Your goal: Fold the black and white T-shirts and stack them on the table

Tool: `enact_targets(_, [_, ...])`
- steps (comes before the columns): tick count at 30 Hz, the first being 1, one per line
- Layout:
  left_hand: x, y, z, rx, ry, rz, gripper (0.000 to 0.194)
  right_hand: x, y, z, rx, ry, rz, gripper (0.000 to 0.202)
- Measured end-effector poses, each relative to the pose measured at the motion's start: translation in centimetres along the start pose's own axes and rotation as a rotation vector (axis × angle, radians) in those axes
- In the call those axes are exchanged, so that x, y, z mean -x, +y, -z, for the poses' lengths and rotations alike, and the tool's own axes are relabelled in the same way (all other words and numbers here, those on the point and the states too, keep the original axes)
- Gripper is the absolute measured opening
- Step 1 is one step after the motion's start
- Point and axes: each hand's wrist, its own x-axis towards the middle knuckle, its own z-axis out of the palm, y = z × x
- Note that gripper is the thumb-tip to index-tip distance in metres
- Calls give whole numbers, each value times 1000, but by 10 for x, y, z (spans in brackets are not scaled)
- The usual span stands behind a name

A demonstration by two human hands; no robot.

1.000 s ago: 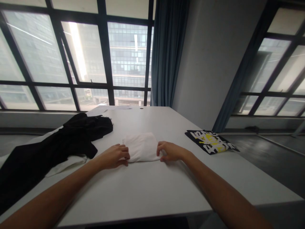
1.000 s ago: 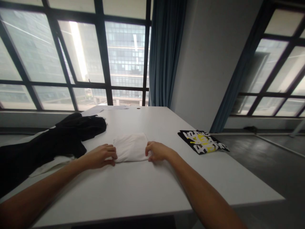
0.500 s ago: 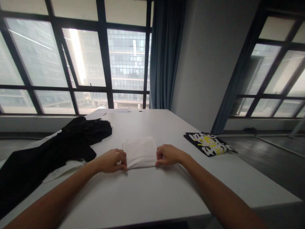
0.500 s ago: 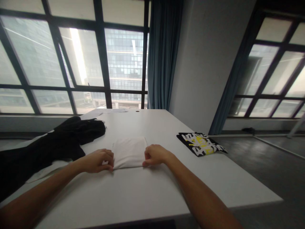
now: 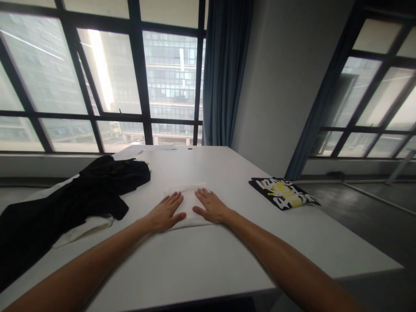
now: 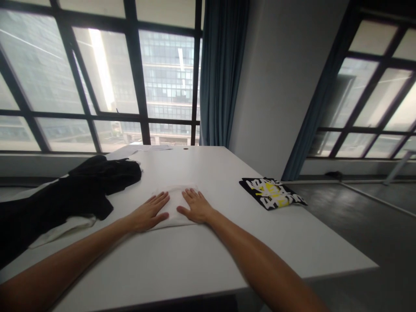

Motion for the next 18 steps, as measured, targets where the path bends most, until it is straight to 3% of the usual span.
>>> enact_targets(3, [0, -5, 3, -16, -29, 89, 88, 0, 0, 1, -8, -22, -65, 87])
enact_targets(7, [0, -9, 1, -25, -29, 94, 88, 2, -1, 2, 24, 1, -89, 87])
enact_targets(9, [0, -11, -1, -20, -29, 86, 88, 6, -6, 3, 55, 42, -43, 85])
enact_targets(12, [-1, -15, -1, -6, -27, 68, 87, 11, -18, 4, 71, 56, 157, 84])
enact_targets(15, [-1, -24, 0, 26, 51, 80, 82, 10, -25, 3, 49, -20, 278, 82])
enact_targets(18, [-1, -35, -3, 61, 171, 135, 76, -5, -10, 4, 57, -36, 219, 80])
